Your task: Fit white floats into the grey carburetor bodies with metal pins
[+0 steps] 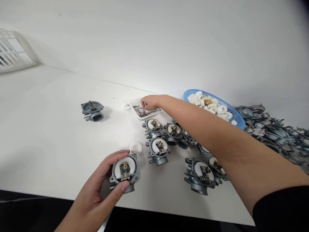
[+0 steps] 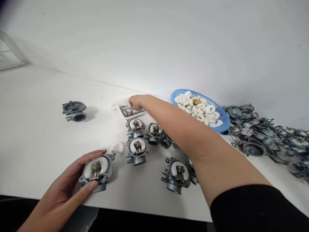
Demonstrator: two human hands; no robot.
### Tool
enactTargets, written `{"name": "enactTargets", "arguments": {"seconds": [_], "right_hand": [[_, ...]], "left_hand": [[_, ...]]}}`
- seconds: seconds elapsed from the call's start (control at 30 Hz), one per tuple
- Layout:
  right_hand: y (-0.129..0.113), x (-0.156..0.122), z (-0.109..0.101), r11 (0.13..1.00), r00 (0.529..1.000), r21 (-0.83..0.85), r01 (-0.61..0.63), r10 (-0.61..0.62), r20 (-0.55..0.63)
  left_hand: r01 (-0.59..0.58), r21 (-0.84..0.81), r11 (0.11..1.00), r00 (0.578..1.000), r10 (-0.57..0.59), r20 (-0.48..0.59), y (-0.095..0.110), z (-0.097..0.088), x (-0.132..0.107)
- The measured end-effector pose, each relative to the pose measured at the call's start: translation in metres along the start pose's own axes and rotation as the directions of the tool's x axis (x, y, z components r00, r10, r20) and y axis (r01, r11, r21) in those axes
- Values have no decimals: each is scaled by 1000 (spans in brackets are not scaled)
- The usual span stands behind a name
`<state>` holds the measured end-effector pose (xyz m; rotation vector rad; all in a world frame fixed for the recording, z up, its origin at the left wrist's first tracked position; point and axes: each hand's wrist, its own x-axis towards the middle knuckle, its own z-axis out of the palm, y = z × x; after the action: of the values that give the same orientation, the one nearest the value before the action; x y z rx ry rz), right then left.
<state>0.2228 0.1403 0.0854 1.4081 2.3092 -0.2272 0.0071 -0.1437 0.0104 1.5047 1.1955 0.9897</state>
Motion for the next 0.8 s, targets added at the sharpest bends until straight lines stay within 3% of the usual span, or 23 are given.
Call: {"name": "enactTargets", "arguments": {"seconds": [0.33,0.8], "right_hand": [[-9,-6,9,995,999,-93,33,-33,-7],[-16,1,9,997,997,-26,73,-73,-27]], "left_hand": [[-20,44,999,1000,21,-23,-6,0,-1],[-89,93,992,993,96,-70,-6,4,-2]]}}
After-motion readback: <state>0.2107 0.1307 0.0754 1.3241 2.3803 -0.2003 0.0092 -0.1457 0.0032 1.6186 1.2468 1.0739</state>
